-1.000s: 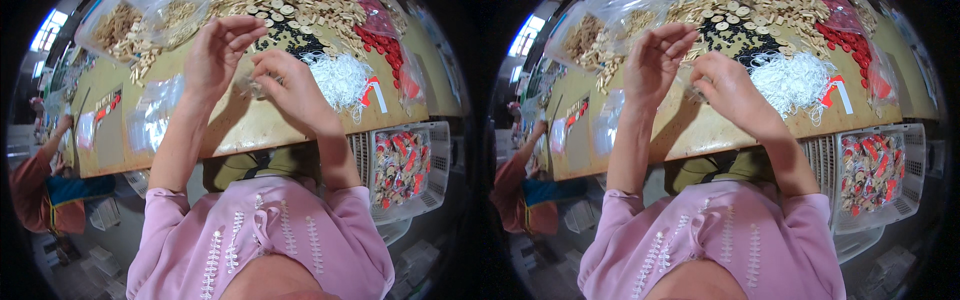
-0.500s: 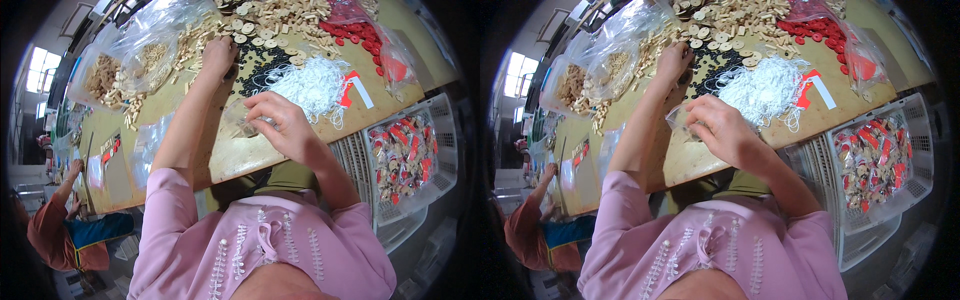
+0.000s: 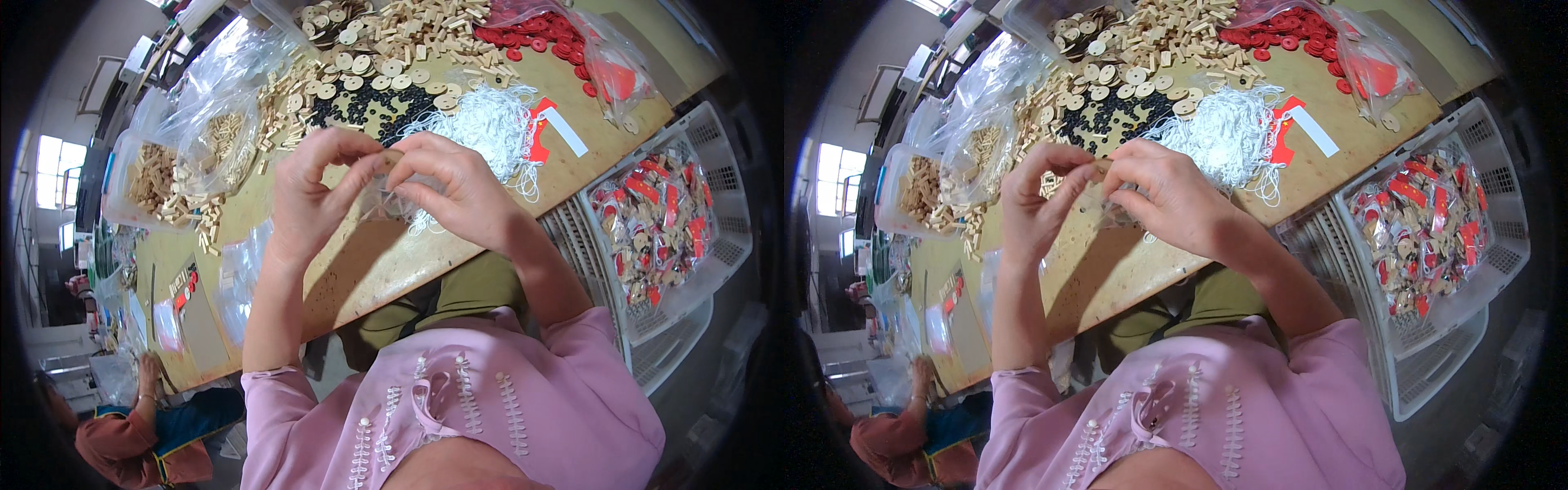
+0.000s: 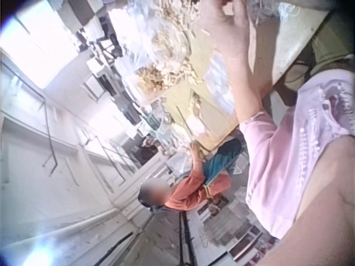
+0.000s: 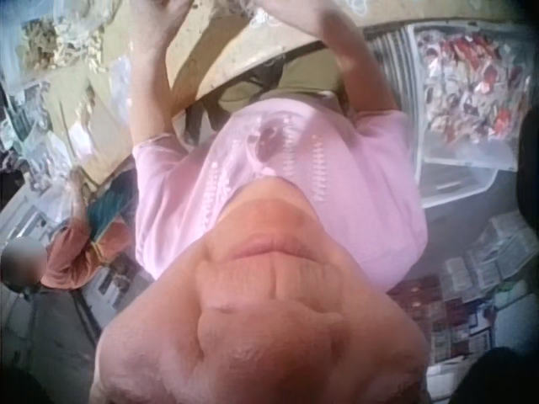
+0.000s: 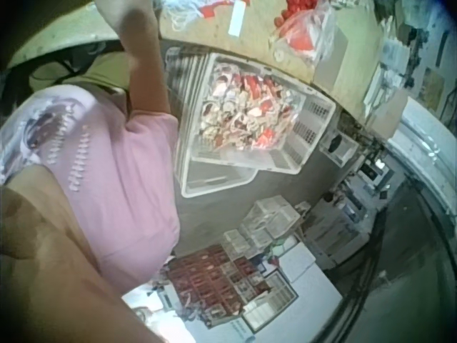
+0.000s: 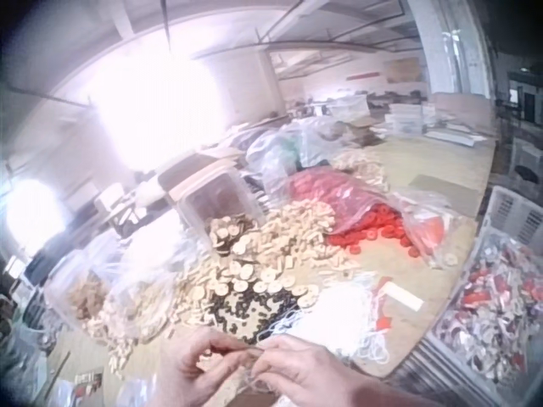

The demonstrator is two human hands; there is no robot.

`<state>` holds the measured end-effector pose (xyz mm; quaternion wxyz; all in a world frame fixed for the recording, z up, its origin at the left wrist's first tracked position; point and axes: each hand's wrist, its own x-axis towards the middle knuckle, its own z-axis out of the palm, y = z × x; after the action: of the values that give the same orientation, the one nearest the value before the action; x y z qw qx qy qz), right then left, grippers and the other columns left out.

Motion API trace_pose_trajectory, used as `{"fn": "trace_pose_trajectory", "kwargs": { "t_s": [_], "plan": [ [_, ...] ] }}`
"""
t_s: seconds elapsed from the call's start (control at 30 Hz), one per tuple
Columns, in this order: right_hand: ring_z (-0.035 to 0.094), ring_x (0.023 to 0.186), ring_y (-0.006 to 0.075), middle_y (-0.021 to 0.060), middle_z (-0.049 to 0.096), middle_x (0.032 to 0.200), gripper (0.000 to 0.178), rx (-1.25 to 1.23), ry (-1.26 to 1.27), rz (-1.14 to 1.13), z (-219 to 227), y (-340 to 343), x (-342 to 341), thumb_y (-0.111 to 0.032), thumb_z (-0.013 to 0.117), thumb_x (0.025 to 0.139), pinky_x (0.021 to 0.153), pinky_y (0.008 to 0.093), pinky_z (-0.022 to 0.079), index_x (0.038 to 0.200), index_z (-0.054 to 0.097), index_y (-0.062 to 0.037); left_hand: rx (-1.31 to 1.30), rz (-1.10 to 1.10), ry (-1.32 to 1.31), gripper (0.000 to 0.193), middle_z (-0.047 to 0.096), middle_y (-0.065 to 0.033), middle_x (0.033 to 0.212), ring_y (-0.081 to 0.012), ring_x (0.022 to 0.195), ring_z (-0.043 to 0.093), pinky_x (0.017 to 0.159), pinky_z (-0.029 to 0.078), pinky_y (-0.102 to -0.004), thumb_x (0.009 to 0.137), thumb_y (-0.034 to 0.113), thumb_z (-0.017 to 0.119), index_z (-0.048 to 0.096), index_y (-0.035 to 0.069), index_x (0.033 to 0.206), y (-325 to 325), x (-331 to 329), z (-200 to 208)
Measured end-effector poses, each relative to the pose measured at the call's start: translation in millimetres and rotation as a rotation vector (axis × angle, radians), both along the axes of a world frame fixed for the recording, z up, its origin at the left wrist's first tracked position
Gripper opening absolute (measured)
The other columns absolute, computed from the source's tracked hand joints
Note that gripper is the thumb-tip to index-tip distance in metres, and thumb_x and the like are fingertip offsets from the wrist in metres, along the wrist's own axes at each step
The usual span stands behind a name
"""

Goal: The person assembles small craft kits by placing wooden pieces, black beads, white strings, and red paper flags into clear plastic bags. The person repeatedly picks items from piles on the table, inserts them into bags, and sets the filled bags aside.

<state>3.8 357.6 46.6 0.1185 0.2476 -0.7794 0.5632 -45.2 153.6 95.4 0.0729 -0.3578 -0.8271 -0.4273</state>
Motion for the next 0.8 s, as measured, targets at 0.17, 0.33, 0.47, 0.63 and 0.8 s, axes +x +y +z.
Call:
{"fn": "trace_pose_trajectory", "kwargs": {
  "t_s": [0.17, 0.33, 0.47, 0.63, 0.8],
  "plan": [
    [0.066, 0.101, 0.0285, 0.0128, 0.065, 0.114, 0.008, -0.012, 0.062, -0.035, 4.7, 5.4, 16.4, -0.001, 0.069, 0.088, 0.086, 0.0360, 0.054, 0.096, 0.068, -0.0019, 0.140, -0.095, -0.187, 0.010, 0.073, -0.0040, 0.090, -0.0103, 0.082, 0.066, 0.074, 0.053, -0.0257, 0.092, 0.006, 0.072, 0.073, 0.002, 0.100, 10.0, -19.1, -7.0],
    [0.066, 0.103, 0.0285, 0.0151, 0.066, 0.117, 0.015, -0.120, -0.030, -0.033, 23.1, 22.1, 54.1, 0.007, 0.070, 0.084, 0.086, 0.0355, 0.054, 0.096, 0.069, -0.0013, -0.136, -0.025, -0.139, 0.021, 0.073, -0.0086, 0.102, -0.0157, 0.086, 0.069, 0.077, 0.054, -0.0292, 0.096, 0.003, 0.061, 0.070, 0.005, 0.115, 58.6, -85.4, -22.9],
    [0.068, 0.101, 0.0278, 0.0144, 0.068, 0.115, 0.016, -0.089, -0.040, -0.121, 27.7, 35.5, 77.6, 0.007, 0.073, 0.082, 0.082, 0.0350, 0.056, 0.095, 0.070, -0.0023, -0.367, -0.097, 0.090, 0.045, 0.061, -0.0159, 0.135, -0.0292, 0.119, 0.063, 0.098, 0.052, -0.0367, 0.091, -0.006, 0.054, 0.059, 0.007, 0.134, 109.3, -145.5, -58.9],
    [0.069, 0.098, 0.0281, 0.0143, 0.067, 0.114, 0.017, -0.025, -0.016, -0.218, 23.9, 52.1, 91.2, 0.008, 0.072, 0.082, 0.080, 0.0349, 0.056, 0.096, 0.069, -0.0012, -0.360, 0.089, 0.621, 0.052, 0.054, -0.0108, 0.145, -0.0385, 0.132, 0.050, 0.105, 0.048, -0.0474, 0.088, 0.008, 0.064, 0.057, 0.021, 0.138, 174.1, -210.5, -85.9],
    [0.069, 0.097, 0.0281, 0.0143, 0.067, 0.112, 0.017, 0.001, -0.001, -0.252, 17.9, 57.1, 89.3, 0.009, 0.072, 0.081, 0.079, 0.0343, 0.056, 0.094, 0.068, -0.0013, -0.636, 0.019, 0.546, 0.050, 0.058, -0.0047, 0.139, -0.0365, 0.132, 0.050, 0.103, 0.048, -0.0459, 0.086, 0.015, 0.069, 0.061, 0.024, 0.134, 179.3, -228.5, -87.2]
  ]
}}
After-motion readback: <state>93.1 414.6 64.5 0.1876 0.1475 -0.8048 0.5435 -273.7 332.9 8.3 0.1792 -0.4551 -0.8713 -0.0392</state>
